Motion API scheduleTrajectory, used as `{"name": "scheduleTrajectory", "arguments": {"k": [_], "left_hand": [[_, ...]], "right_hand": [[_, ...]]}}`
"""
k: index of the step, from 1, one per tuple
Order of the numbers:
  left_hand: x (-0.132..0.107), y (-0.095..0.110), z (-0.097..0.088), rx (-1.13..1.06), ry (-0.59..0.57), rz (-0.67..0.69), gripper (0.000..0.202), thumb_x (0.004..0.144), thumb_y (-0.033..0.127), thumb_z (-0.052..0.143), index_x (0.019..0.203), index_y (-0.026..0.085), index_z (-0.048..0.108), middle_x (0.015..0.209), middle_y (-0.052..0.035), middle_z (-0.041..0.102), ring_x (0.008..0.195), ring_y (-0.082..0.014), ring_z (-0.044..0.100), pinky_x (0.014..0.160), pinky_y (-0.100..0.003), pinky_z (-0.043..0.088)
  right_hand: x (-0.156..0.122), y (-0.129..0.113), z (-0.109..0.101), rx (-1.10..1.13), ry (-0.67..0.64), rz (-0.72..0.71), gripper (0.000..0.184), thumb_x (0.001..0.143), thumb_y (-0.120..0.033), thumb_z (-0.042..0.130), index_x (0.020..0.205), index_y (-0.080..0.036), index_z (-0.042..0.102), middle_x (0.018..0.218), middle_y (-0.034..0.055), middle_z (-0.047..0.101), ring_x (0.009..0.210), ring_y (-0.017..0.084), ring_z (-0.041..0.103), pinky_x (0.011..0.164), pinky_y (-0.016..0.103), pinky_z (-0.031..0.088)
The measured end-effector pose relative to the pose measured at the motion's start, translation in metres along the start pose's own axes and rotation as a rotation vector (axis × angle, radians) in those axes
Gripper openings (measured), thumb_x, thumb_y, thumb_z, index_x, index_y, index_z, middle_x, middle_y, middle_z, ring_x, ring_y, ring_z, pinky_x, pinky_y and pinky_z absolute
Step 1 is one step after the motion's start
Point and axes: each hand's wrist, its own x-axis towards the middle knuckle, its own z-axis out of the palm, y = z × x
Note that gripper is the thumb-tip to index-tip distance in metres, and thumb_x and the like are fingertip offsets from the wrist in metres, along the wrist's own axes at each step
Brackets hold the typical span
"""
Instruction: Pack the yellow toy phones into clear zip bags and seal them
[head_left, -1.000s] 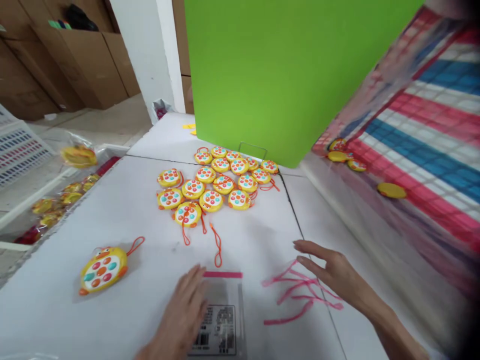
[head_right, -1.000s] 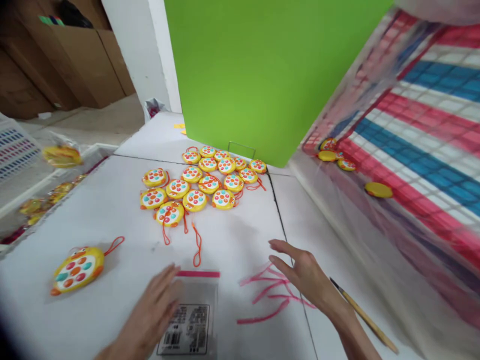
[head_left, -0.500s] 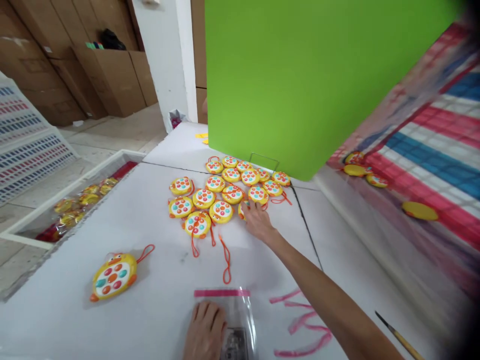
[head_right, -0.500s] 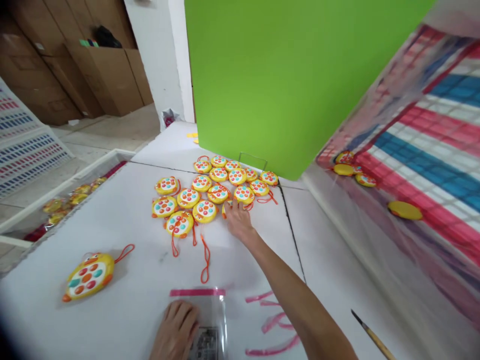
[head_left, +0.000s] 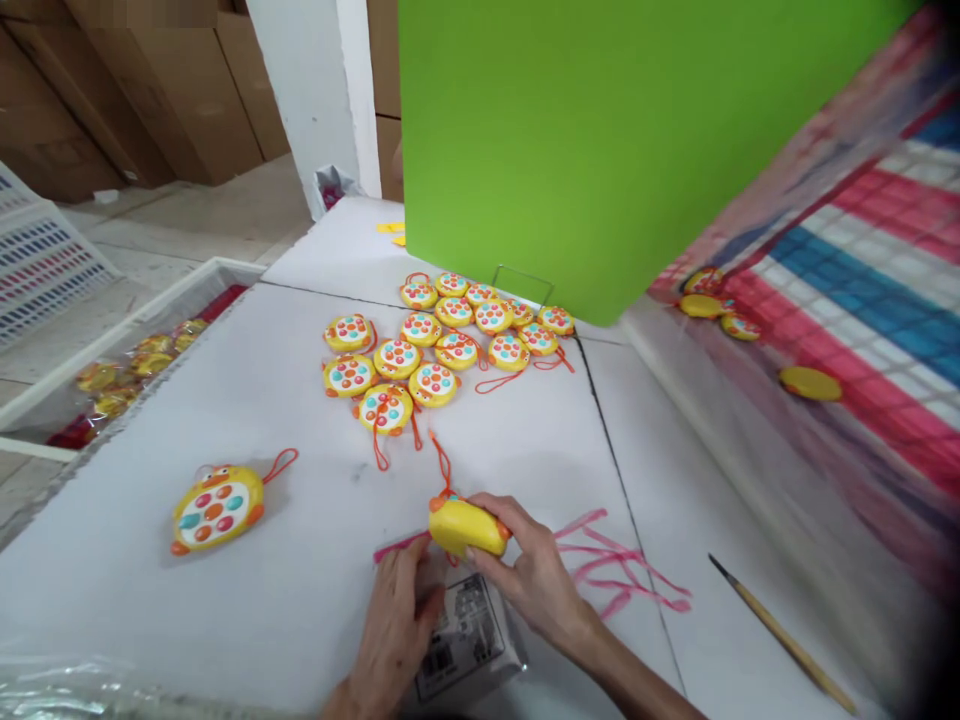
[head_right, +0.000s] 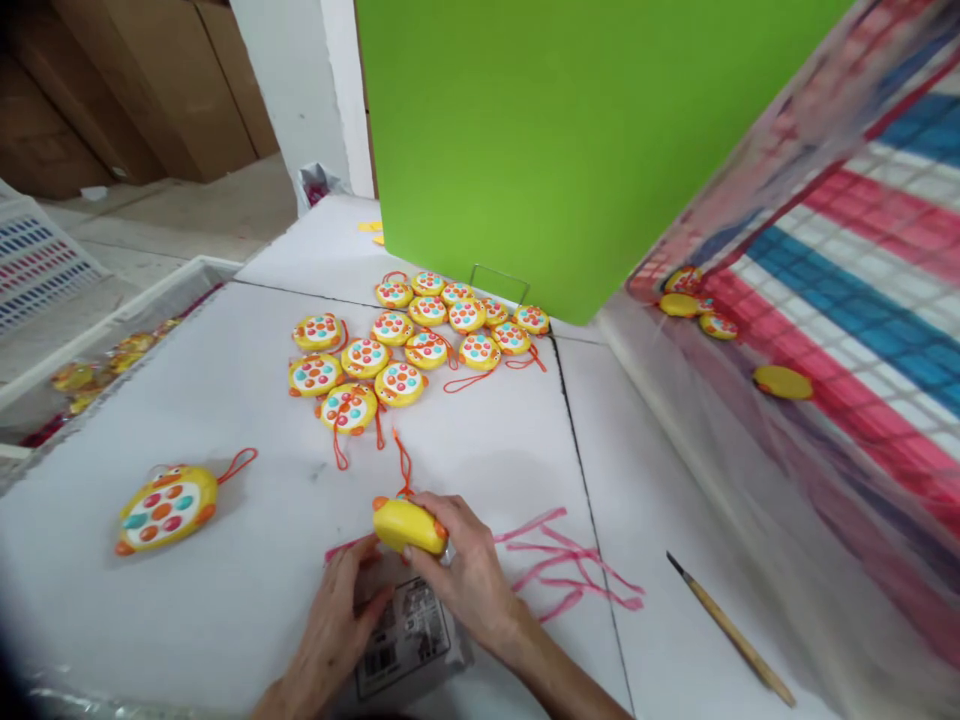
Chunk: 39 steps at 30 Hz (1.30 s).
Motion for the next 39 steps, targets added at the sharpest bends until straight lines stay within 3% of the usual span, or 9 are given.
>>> {"name": "scheduleTrajectory", "arguments": {"k": [4, 9, 13, 17, 21, 25, 30, 33, 39], "left_hand": [[0.000, 0.003, -0.001, -0.030, 0.006, -0.016, 0.054, 0.076, 0.013, 0.051, 0.127, 0.019, 0.034, 0.111, -0.0097, 0.058, 0.100, -0.0226, 0.055, 0.084, -0.042, 0.046], [0.012, 0.014, -0.007, -0.029, -0.075, 0.104, 0.030, 0.077, 0.012, 0.046, 0.105, 0.018, 0.057, 0.094, -0.0075, 0.063, 0.087, -0.0223, 0.055, 0.076, -0.040, 0.046], [0.013, 0.017, -0.008, -0.004, -0.090, 0.137, 0.022, 0.085, 0.017, 0.039, 0.082, 0.017, 0.061, 0.080, -0.0062, 0.060, 0.077, -0.0199, 0.053, 0.070, -0.036, 0.045], [0.008, 0.021, -0.008, 0.075, -0.132, 0.189, 0.021, 0.086, 0.016, 0.040, 0.089, 0.018, 0.061, 0.085, -0.0065, 0.060, 0.081, -0.0209, 0.052, 0.072, -0.037, 0.044], [0.007, 0.025, -0.009, 0.143, -0.156, 0.236, 0.022, 0.085, 0.014, 0.040, 0.079, 0.017, 0.061, 0.082, -0.0070, 0.061, 0.077, -0.0213, 0.053, 0.071, -0.038, 0.045], [0.003, 0.020, -0.009, 0.094, -0.152, 0.238, 0.022, 0.084, 0.012, 0.039, 0.093, 0.018, 0.059, 0.090, -0.0074, 0.063, 0.086, -0.0224, 0.055, 0.078, -0.043, 0.045], [-0.010, 0.010, -0.012, -0.051, -0.057, -0.053, 0.013, 0.081, 0.017, 0.044, 0.091, 0.019, 0.053, 0.086, -0.0055, 0.062, 0.081, -0.0197, 0.060, 0.071, -0.036, 0.051], [-0.014, 0.008, -0.012, -0.098, 0.010, -0.137, 0.015, 0.079, 0.018, 0.047, 0.093, 0.020, 0.050, 0.085, -0.0040, 0.063, 0.079, -0.0182, 0.062, 0.068, -0.032, 0.052], [-0.009, 0.005, -0.011, -0.030, 0.037, 0.056, 0.028, 0.079, 0.013, 0.044, 0.104, 0.019, 0.055, 0.089, -0.0056, 0.065, 0.080, -0.0188, 0.060, 0.071, -0.034, 0.051]], "right_hand": [[-0.017, -0.002, 0.002, 0.089, 0.011, 0.129, 0.034, 0.079, -0.022, 0.057, 0.111, -0.022, 0.047, 0.103, 0.0036, 0.057, 0.092, 0.018, 0.055, 0.081, 0.028, 0.044], [-0.022, -0.003, 0.000, 0.470, -0.013, 0.299, 0.031, 0.077, -0.037, 0.060, 0.098, -0.019, 0.047, 0.086, 0.0014, 0.056, 0.077, 0.015, 0.054, 0.062, 0.023, 0.047], [-0.018, -0.007, -0.005, 0.865, -0.065, 0.485, 0.039, 0.075, -0.040, 0.062, 0.105, -0.019, 0.048, 0.098, 0.0062, 0.057, 0.076, 0.016, 0.058, 0.057, 0.024, 0.050], [-0.011, -0.012, -0.001, 1.054, -0.039, 0.530, 0.039, 0.075, -0.038, 0.063, 0.106, -0.018, 0.051, 0.103, 0.0077, 0.057, 0.079, 0.015, 0.059, 0.058, 0.021, 0.051], [-0.007, -0.014, 0.011, 0.843, -0.032, 0.387, 0.038, 0.083, -0.041, 0.053, 0.114, -0.023, 0.041, 0.105, 0.0060, 0.053, 0.081, 0.015, 0.055, 0.049, 0.020, 0.050], [-0.016, -0.011, 0.008, 0.461, -0.068, 0.289, 0.033, 0.087, -0.041, 0.046, 0.114, -0.023, 0.038, 0.095, 0.0025, 0.053, 0.064, 0.011, 0.051, 0.050, 0.022, 0.049], [-0.040, -0.007, -0.013, 0.180, -0.146, 0.318, 0.032, 0.090, -0.039, 0.041, 0.117, -0.023, 0.038, 0.080, -0.0011, 0.054, 0.062, 0.013, 0.053, 0.057, 0.025, 0.046], [-0.055, -0.003, -0.018, 0.072, -0.204, 0.328, 0.030, 0.089, -0.038, 0.041, 0.115, -0.023, 0.042, 0.083, 0.0008, 0.057, 0.071, 0.016, 0.054, 0.064, 0.027, 0.045], [-0.069, 0.002, -0.020, 0.120, -0.301, 0.398, 0.034, 0.085, -0.041, 0.047, 0.115, -0.024, 0.047, 0.085, 0.0029, 0.058, 0.075, 0.018, 0.055, 0.064, 0.028, 0.047]]}}
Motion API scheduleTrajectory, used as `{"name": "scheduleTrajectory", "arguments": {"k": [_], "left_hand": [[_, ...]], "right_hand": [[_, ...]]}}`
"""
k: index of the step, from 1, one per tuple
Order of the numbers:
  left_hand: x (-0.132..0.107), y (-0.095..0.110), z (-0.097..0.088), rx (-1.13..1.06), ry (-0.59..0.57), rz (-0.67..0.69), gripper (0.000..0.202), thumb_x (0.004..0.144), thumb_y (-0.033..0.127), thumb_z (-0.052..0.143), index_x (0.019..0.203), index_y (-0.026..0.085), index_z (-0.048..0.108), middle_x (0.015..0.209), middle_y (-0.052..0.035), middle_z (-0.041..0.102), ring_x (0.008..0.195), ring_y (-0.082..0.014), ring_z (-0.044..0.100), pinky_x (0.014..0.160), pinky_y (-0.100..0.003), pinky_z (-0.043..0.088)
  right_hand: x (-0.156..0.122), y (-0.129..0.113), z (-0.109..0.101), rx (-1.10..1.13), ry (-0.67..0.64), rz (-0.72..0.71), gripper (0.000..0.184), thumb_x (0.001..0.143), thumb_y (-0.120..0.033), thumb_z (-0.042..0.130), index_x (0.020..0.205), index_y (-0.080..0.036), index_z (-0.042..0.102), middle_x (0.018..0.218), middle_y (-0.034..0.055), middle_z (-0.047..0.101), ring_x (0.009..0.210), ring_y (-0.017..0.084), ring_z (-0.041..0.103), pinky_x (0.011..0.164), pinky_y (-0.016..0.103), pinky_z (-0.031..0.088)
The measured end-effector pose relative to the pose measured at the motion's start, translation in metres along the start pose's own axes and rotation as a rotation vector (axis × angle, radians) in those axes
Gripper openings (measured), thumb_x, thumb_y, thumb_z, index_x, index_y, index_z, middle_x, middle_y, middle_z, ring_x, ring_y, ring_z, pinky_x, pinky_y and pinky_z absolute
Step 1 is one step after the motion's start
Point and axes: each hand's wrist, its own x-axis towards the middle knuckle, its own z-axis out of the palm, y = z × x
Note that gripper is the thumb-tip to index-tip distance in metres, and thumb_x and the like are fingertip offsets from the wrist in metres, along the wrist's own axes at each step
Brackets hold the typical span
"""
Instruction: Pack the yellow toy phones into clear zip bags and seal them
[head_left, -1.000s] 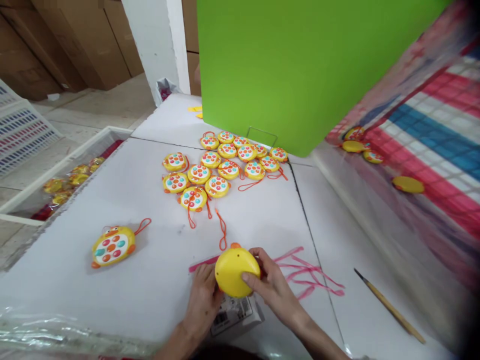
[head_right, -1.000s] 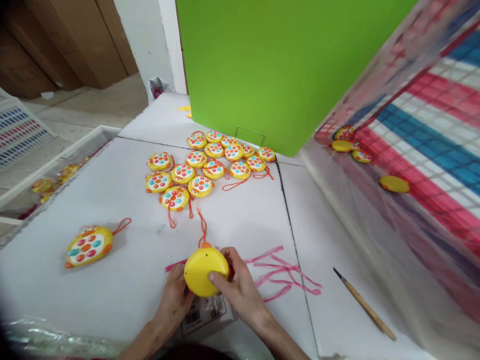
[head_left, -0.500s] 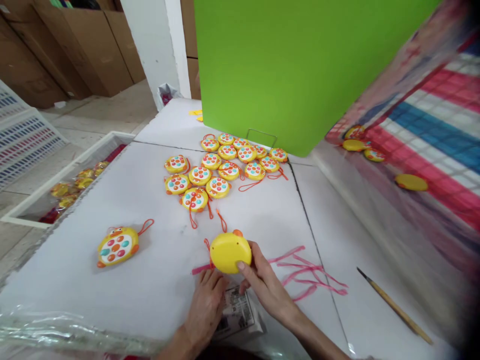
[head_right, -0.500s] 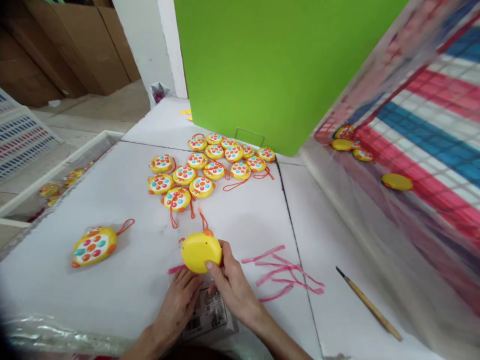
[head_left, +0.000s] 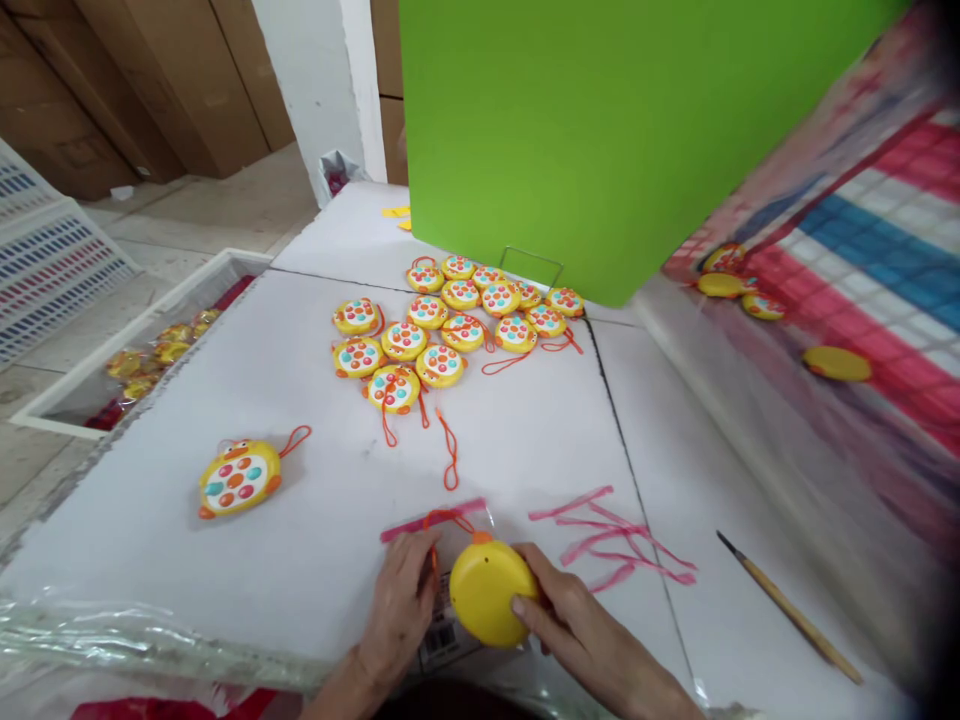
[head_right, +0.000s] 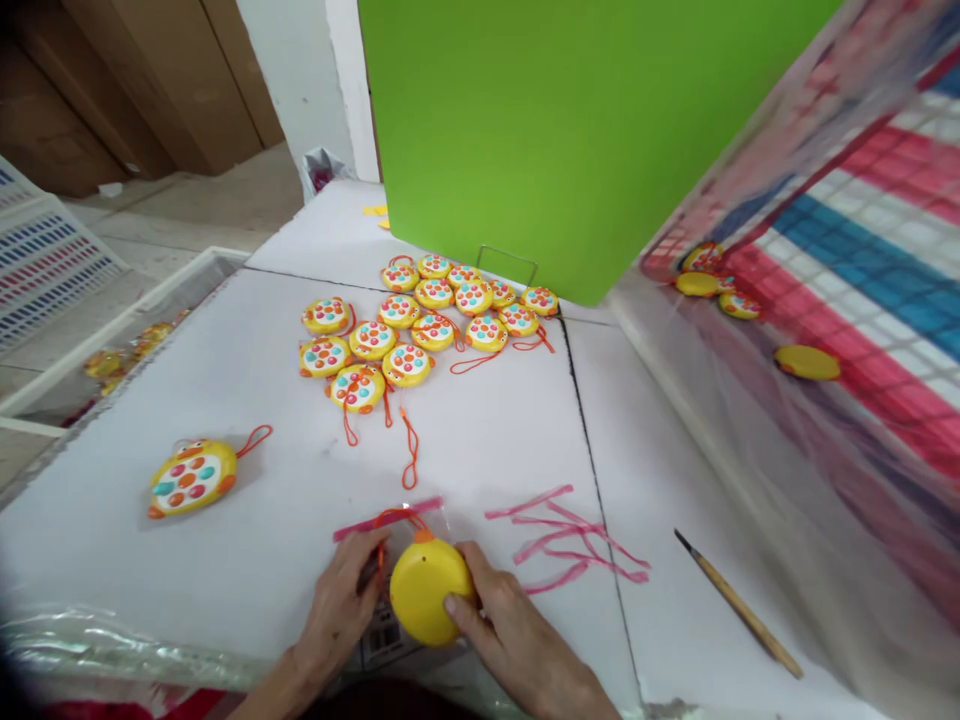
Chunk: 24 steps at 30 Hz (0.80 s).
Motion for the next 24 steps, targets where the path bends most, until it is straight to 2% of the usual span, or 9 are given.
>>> {"name": "scheduleTrajectory", "arguments": {"k": [4, 7, 9, 11, 13, 16, 18, 21, 24], "left_hand": [[0.004, 0.006, 0.000, 0.028, -0.114, 0.153, 0.027, 0.084, 0.019, 0.042, 0.105, 0.019, 0.058, 0.093, -0.0081, 0.065, 0.084, -0.0204, 0.058, 0.074, -0.035, 0.049], [0.006, 0.014, 0.000, 0.107, -0.170, 0.264, 0.028, 0.085, 0.016, 0.039, 0.103, 0.019, 0.059, 0.093, -0.0085, 0.065, 0.090, -0.0215, 0.057, 0.077, -0.037, 0.048], [0.006, 0.019, -0.002, 0.204, -0.184, 0.333, 0.026, 0.085, 0.012, 0.038, 0.099, 0.017, 0.060, 0.093, -0.0094, 0.064, 0.092, -0.0224, 0.056, 0.080, -0.039, 0.046], [0.005, 0.024, -0.005, 0.291, -0.184, 0.404, 0.024, 0.085, 0.010, 0.038, 0.095, 0.014, 0.059, 0.092, -0.0103, 0.063, 0.091, -0.0231, 0.055, 0.082, -0.041, 0.044], [0.005, 0.028, -0.011, 0.334, -0.172, 0.480, 0.022, 0.086, 0.010, 0.037, 0.091, 0.013, 0.058, 0.085, -0.0087, 0.063, 0.085, -0.0219, 0.055, 0.084, -0.042, 0.043], [0.006, 0.031, -0.022, 0.349, -0.135, 0.528, 0.022, 0.086, 0.011, 0.039, 0.075, 0.015, 0.057, 0.068, -0.0029, 0.060, 0.068, -0.0171, 0.055, 0.080, -0.039, 0.043], [0.007, 0.029, -0.034, 0.344, -0.079, 0.506, 0.022, 0.086, 0.014, 0.042, 0.070, 0.017, 0.057, 0.065, -0.0017, 0.061, 0.064, -0.0155, 0.055, 0.078, -0.037, 0.044], [0.005, 0.022, -0.057, 0.265, 0.024, 0.412, 0.014, 0.085, 0.018, 0.047, 0.084, 0.018, 0.061, 0.083, -0.0055, 0.067, 0.077, -0.0175, 0.059, 0.079, -0.034, 0.045], [0.002, 0.018, -0.076, 0.118, 0.022, 0.014, 0.016, 0.085, 0.026, 0.047, 0.086, 0.019, 0.062, 0.081, -0.0040, 0.068, 0.074, -0.0167, 0.062, 0.068, -0.026, 0.048]], "right_hand": [[0.007, -0.016, 0.006, 0.312, -0.060, -0.007, 0.036, 0.086, -0.044, 0.046, 0.116, -0.024, 0.045, 0.097, 0.0050, 0.053, 0.075, 0.017, 0.054, 0.055, 0.025, 0.050], [0.022, -0.030, 0.016, 0.474, 0.017, -0.080, 0.038, 0.088, -0.044, 0.040, 0.121, -0.025, 0.035, 0.102, 0.0064, 0.050, 0.078, 0.017, 0.054, 0.051, 0.025, 0.051], [0.031, -0.034, 0.023, 0.368, 0.104, -0.135, 0.037, 0.090, -0.041, 0.038, 0.123, -0.025, 0.032, 0.102, 0.0065, 0.052, 0.078, 0.017, 0.055, 0.056, 0.027, 0.052], [0.038, -0.031, 0.027, 0.132, 0.144, -0.193, 0.035, 0.091, -0.033, 0.038, 0.125, -0.024, 0.031, 0.104, 0.0073, 0.055, 0.084, 0.018, 0.056, 0.071, 0.032, 0.051], [0.039, -0.026, 0.028, -0.110, 0.114, -0.235, 0.036, 0.090, -0.026, 0.038, 0.126, -0.022, 0.034, 0.108, 0.0097, 0.056, 0.094, 0.021, 0.056, 0.083, 0.037, 0.045], [0.035, -0.019, 0.024, -0.289, 0.054, -0.232, 0.037, 0.090, -0.022, 0.036, 0.127, -0.019, 0.035, 0.111, 0.0125, 0.056, 0.097, 0.023, 0.056, 0.084, 0.037, 0.045], [0.031, -0.017, 0.020, -0.313, 0.062, -0.212, 0.038, 0.091, -0.022, 0.035, 0.128, -0.018, 0.034, 0.113, 0.0127, 0.057, 0.097, 0.022, 0.057, 0.083, 0.036, 0.045], [0.026, -0.016, 0.014, -0.320, 0.098, -0.172, 0.037, 0.091, -0.024, 0.035, 0.128, -0.019, 0.034, 0.110, 0.0116, 0.059, 0.094, 0.021, 0.057, 0.081, 0.034, 0.046], [0.022, -0.015, 0.013, -0.307, 0.117, -0.172, 0.035, 0.092, -0.026, 0.034, 0.127, -0.020, 0.035, 0.099, 0.0087, 0.062, 0.087, 0.020, 0.059, 0.077, 0.032, 0.046]]}}
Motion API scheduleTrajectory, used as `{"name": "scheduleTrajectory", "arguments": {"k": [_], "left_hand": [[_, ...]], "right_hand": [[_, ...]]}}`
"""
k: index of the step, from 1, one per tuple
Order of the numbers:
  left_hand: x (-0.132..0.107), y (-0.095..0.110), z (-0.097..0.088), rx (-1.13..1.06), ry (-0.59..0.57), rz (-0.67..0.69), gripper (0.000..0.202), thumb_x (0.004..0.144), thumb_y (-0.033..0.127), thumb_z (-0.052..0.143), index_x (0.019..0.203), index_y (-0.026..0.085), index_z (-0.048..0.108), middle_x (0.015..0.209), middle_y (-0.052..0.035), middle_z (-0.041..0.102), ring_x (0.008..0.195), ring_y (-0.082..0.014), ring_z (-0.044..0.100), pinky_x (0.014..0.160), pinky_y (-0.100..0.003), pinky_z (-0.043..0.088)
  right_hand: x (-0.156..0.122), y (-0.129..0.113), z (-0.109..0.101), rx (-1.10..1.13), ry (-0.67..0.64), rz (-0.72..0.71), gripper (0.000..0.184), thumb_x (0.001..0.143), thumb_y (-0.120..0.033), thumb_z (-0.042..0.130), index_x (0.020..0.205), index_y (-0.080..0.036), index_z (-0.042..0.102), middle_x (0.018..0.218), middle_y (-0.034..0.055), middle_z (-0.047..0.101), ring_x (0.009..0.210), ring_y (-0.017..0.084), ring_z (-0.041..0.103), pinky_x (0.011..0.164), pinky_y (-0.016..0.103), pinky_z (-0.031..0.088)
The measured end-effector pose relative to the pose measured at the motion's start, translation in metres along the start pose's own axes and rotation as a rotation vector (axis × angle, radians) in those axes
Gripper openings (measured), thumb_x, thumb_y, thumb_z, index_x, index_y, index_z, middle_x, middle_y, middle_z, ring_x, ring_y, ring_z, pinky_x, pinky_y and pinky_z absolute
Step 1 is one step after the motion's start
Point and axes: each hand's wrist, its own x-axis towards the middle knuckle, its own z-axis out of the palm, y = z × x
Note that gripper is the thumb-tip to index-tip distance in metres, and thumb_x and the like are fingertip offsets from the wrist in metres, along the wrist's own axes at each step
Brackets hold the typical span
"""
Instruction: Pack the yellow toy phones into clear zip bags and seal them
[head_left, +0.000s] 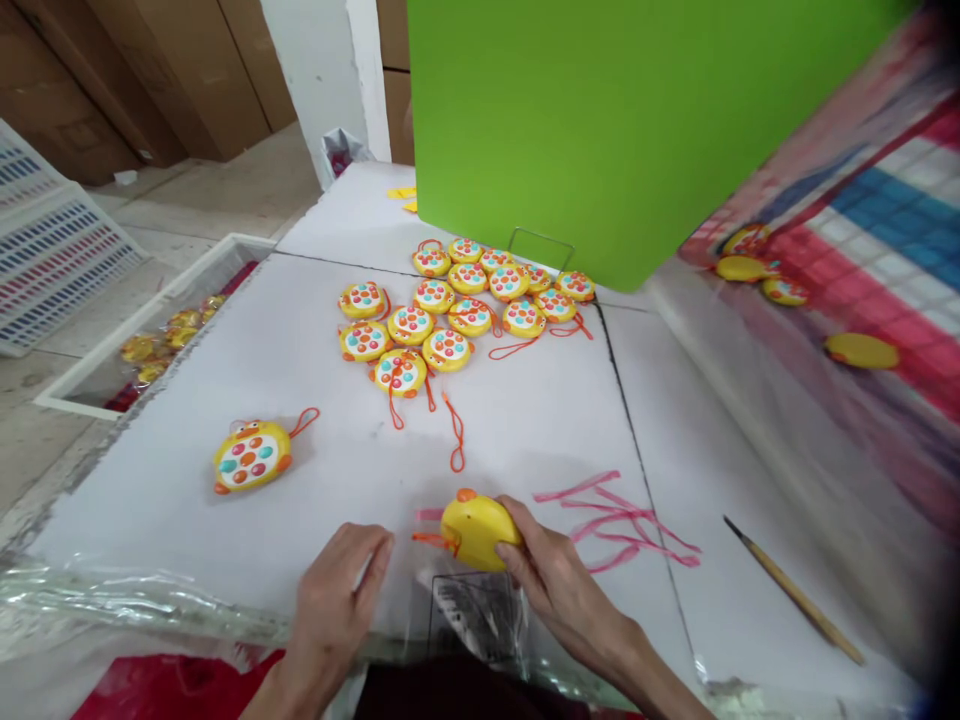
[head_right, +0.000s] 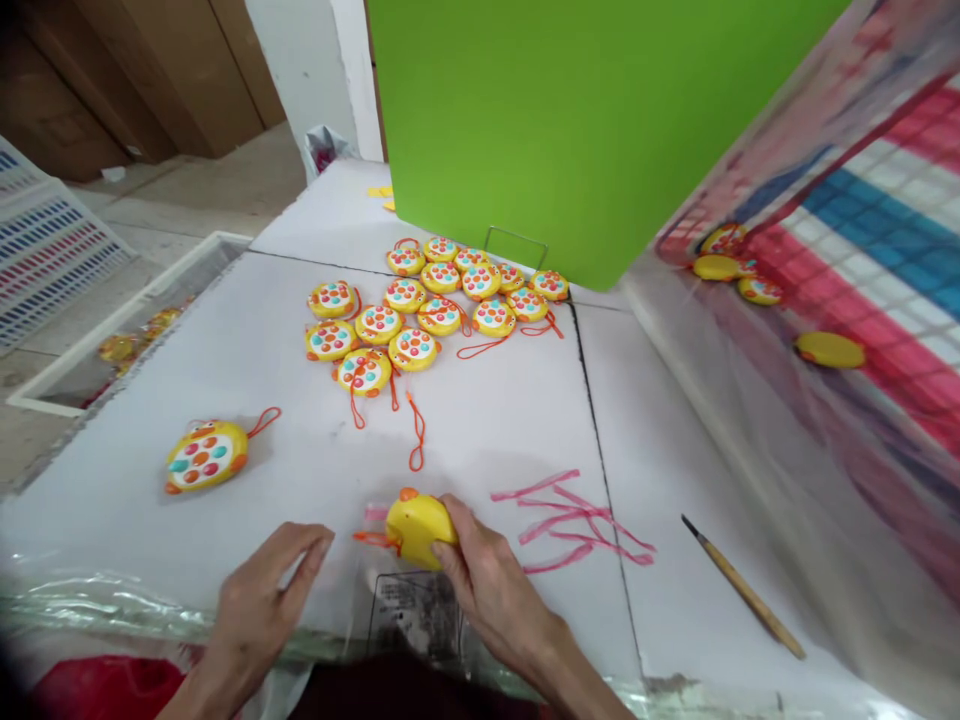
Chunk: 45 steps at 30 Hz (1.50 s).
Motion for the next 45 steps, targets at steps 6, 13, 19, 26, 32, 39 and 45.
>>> {"name": "scheduleTrajectory", "arguments": {"k": [6, 13, 19, 26, 32, 39, 45], "left_hand": [[0.015, 0.010, 0.012, -0.445, -0.306, -0.549, 0.025, 0.081, 0.038, 0.046, 0.082, 0.017, 0.061, 0.069, -0.0023, 0.066, 0.066, -0.0171, 0.061, 0.061, -0.024, 0.046], [0.024, 0.011, 0.034, -0.474, -0.309, -0.523, 0.021, 0.078, 0.030, 0.047, 0.065, 0.016, 0.055, 0.057, 0.0021, 0.054, 0.056, -0.0128, 0.049, 0.052, -0.022, 0.037], [0.017, 0.007, 0.036, -0.455, -0.241, -0.484, 0.020, 0.078, 0.030, 0.048, 0.062, 0.018, 0.049, 0.055, 0.0047, 0.045, 0.055, -0.0112, 0.042, 0.051, -0.021, 0.032], [0.017, 0.007, 0.036, -0.603, -0.259, -0.532, 0.018, 0.076, 0.030, 0.051, 0.064, 0.017, 0.054, 0.058, 0.0034, 0.051, 0.057, -0.0118, 0.047, 0.054, -0.021, 0.037], [0.014, 0.008, 0.025, -0.324, -0.173, -0.429, 0.026, 0.079, 0.036, 0.048, 0.094, 0.019, 0.061, 0.083, -0.0023, 0.064, 0.071, -0.0163, 0.058, 0.060, -0.024, 0.044], [0.013, 0.006, 0.015, -0.453, -0.278, -0.538, 0.028, 0.079, 0.037, 0.048, 0.095, 0.017, 0.060, 0.079, -0.0045, 0.068, 0.073, -0.0186, 0.062, 0.067, -0.028, 0.048], [0.019, 0.013, 0.033, -0.569, -0.335, -0.498, 0.016, 0.076, 0.025, 0.047, 0.068, 0.016, 0.056, 0.065, -0.0013, 0.060, 0.064, -0.0155, 0.057, 0.061, -0.025, 0.044]], "right_hand": [[-0.002, -0.007, -0.001, 0.001, -0.024, -0.018, 0.036, 0.093, -0.029, 0.032, 0.128, -0.020, 0.034, 0.103, 0.0086, 0.060, 0.086, 0.019, 0.058, 0.076, 0.031, 0.046], [0.008, -0.014, -0.020, -0.161, -0.215, -0.094, 0.029, 0.092, -0.026, 0.034, 0.117, -0.021, 0.048, 0.100, 0.0069, 0.063, 0.086, 0.019, 0.059, 0.076, 0.031, 0.045], [0.020, -0.008, -0.017, -0.294, -0.381, -0.172, 0.033, 0.093, -0.028, 0.031, 0.087, -0.019, 0.062, 0.078, 0.0040, 0.065, 0.074, 0.018, 0.059, 0.070, 0.029, 0.044], [0.016, -0.012, -0.011, -0.308, -0.309, -0.253, 0.028, 0.090, -0.040, 0.042, 0.105, -0.024, 0.060, 0.094, 0.0024, 0.064, 0.084, 0.018, 0.058, 0.072, 0.026, 0.042], [0.007, -0.016, 0.000, -0.467, -0.291, -0.272, 0.021, 0.086, -0.038, 0.051, 0.087, -0.021, 0.062, 0.085, 0.0020, 0.062, 0.081, 0.018, 0.055, 0.071, 0.027, 0.041], [0.010, -0.019, 0.008, -0.394, -0.275, -0.282, 0.013, 0.086, -0.029, 0.053, 0.086, -0.018, 0.060, 0.087, 0.0035, 0.062, 0.085, 0.019, 0.054, 0.080, 0.030, 0.041], [0.018, -0.021, 0.006, -0.195, -0.189, -0.209, 0.023, 0.091, -0.028, 0.043, 0.108, -0.020, 0.056, 0.090, 0.0036, 0.064, 0.079, 0.017, 0.058, 0.071, 0.026, 0.043]]}}
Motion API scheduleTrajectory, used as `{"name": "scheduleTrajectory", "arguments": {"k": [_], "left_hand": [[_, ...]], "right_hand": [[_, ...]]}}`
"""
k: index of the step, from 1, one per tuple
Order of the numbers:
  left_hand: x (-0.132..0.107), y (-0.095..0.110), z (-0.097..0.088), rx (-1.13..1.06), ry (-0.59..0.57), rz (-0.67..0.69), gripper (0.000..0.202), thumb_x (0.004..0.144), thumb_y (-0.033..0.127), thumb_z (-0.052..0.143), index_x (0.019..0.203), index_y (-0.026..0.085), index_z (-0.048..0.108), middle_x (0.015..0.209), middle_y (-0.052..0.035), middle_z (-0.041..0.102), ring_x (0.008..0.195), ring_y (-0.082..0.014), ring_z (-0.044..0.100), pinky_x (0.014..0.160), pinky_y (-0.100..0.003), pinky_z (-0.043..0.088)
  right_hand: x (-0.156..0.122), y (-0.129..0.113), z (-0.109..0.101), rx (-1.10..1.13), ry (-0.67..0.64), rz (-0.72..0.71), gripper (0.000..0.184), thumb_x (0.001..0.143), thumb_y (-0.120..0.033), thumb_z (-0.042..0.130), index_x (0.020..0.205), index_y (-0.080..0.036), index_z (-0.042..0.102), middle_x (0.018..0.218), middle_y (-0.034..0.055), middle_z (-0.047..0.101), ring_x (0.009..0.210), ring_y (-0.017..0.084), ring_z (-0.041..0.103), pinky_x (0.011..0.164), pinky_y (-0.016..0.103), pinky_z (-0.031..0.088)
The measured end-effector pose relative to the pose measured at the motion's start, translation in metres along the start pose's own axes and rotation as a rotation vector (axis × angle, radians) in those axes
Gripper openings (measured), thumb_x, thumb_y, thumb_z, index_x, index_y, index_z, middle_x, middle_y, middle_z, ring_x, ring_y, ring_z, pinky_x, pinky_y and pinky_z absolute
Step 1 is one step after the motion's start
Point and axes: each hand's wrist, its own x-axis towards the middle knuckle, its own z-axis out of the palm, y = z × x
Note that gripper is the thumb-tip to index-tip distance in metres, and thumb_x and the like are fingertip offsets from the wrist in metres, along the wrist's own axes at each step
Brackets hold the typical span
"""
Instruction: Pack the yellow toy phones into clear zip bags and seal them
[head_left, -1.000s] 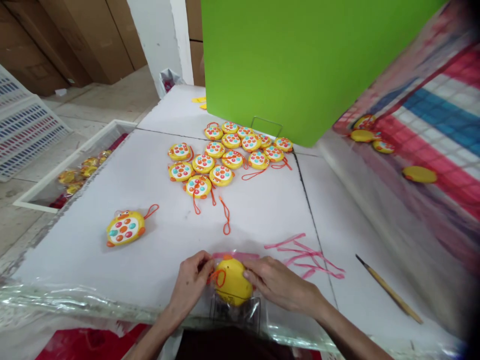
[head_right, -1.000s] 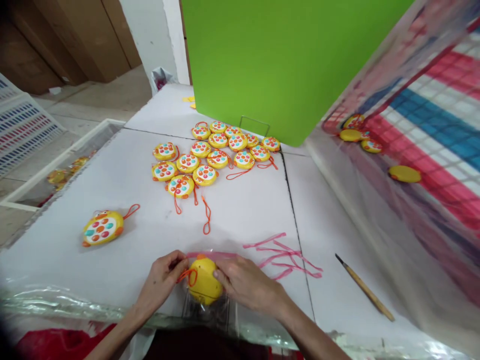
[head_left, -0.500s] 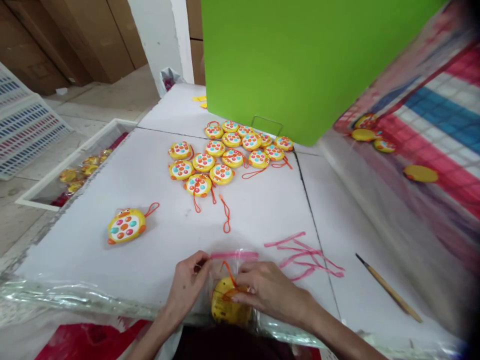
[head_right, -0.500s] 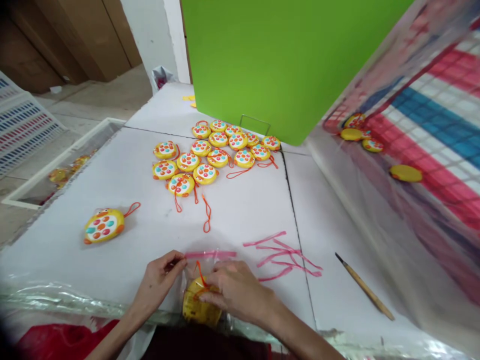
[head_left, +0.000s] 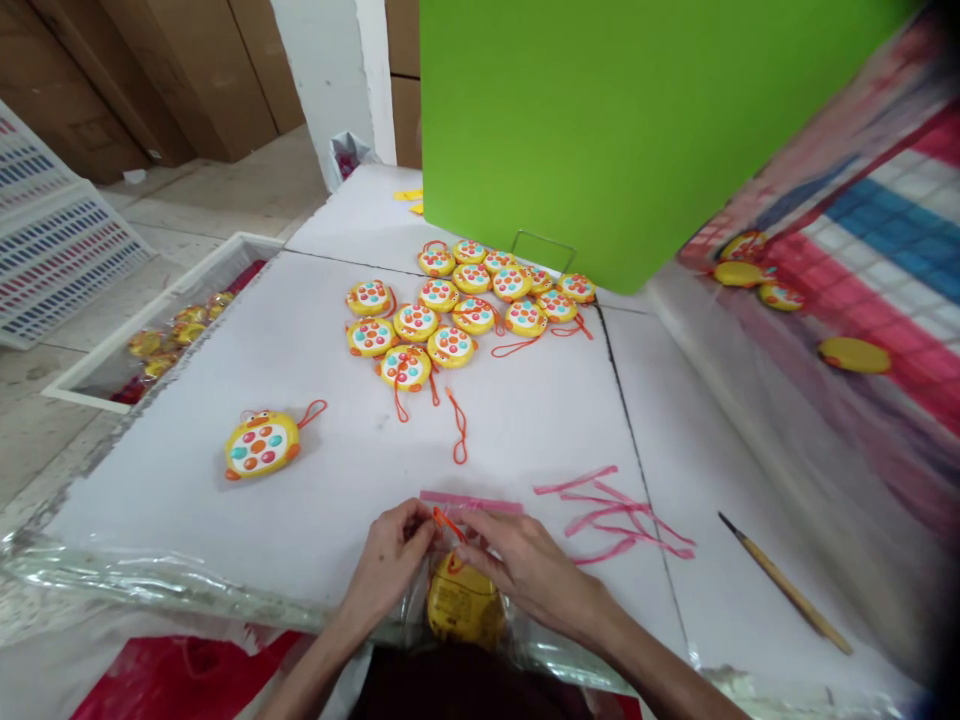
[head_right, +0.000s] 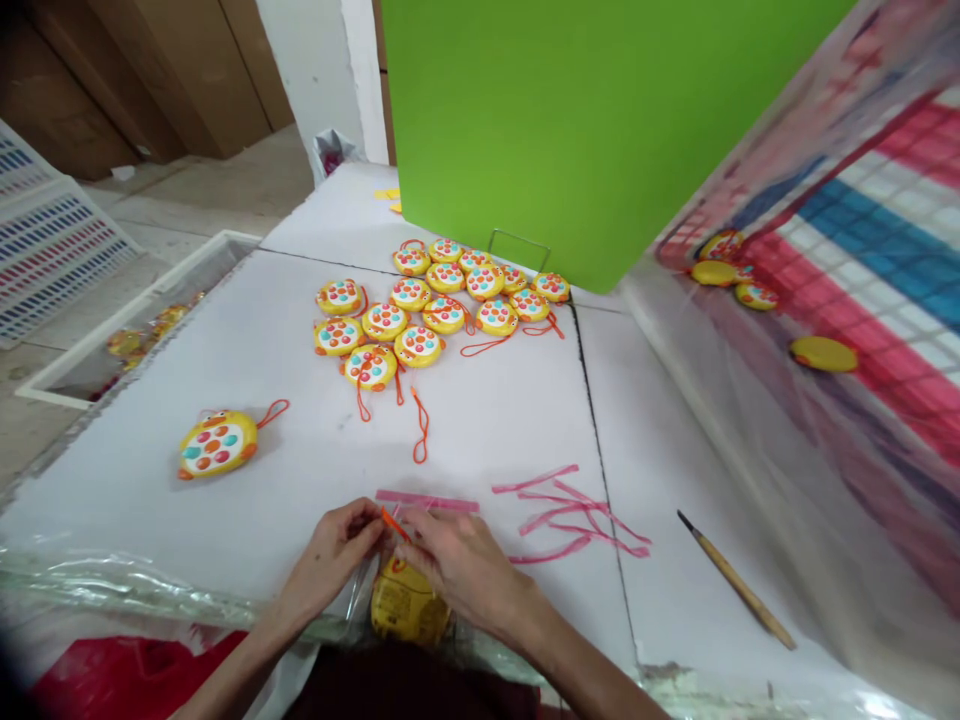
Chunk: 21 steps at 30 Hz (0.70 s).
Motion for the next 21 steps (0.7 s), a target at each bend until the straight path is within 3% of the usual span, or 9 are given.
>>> {"name": "scheduleTrajectory", "arguments": {"k": [5, 8, 11, 17, 21], "left_hand": [[-0.001, 0.000, 0.000, -0.209, -0.066, -0.019, 0.018, 0.078, 0.031, 0.048, 0.083, 0.015, 0.056, 0.068, -0.0004, 0.061, 0.065, -0.0149, 0.057, 0.061, -0.025, 0.044], [-0.001, -0.002, -0.001, -0.218, -0.081, -0.021, 0.020, 0.075, 0.029, 0.052, 0.086, 0.013, 0.061, 0.076, -0.0029, 0.065, 0.073, -0.0165, 0.058, 0.068, -0.027, 0.044], [0.000, -0.002, 0.002, -0.165, -0.022, -0.030, 0.018, 0.073, 0.028, 0.055, 0.077, 0.012, 0.063, 0.071, -0.0023, 0.063, 0.067, -0.0155, 0.055, 0.063, -0.026, 0.042], [0.001, -0.006, 0.002, -0.105, 0.019, -0.044, 0.012, 0.070, 0.026, 0.056, 0.067, 0.014, 0.058, 0.060, 0.0018, 0.056, 0.059, -0.0127, 0.049, 0.056, -0.023, 0.037], [-0.001, -0.015, -0.004, -0.090, 0.056, -0.048, 0.022, 0.070, 0.033, 0.059, 0.059, 0.016, 0.050, 0.053, 0.0053, 0.047, 0.053, -0.0107, 0.043, 0.051, -0.022, 0.032]], "right_hand": [[0.016, 0.013, 0.008, 0.080, 0.088, 0.004, 0.025, 0.089, -0.021, 0.043, 0.079, -0.017, 0.065, 0.068, -0.0003, 0.060, 0.062, 0.011, 0.053, 0.059, 0.020, 0.040], [0.022, 0.016, 0.007, 0.097, 0.125, 0.006, 0.021, 0.087, -0.018, 0.046, 0.078, -0.016, 0.065, 0.069, -0.0002, 0.060, 0.062, 0.010, 0.052, 0.058, 0.019, 0.038], [0.027, 0.012, 0.004, 0.155, 0.161, 0.008, 0.018, 0.087, -0.024, 0.048, 0.087, -0.015, 0.064, 0.067, -0.0011, 0.060, 0.059, 0.010, 0.050, 0.057, 0.019, 0.037], [0.038, 0.008, 0.004, 0.125, 0.078, -0.039, 0.017, 0.084, -0.016, 0.050, 0.080, -0.016, 0.067, 0.070, -0.0003, 0.062, 0.064, 0.010, 0.054, 0.060, 0.018, 0.039], [0.034, 0.014, 0.001, 0.034, -0.046, -0.022, 0.021, 0.084, -0.016, 0.048, 0.078, -0.017, 0.068, 0.069, 0.0002, 0.063, 0.062, 0.011, 0.054, 0.059, 0.019, 0.038]]}}
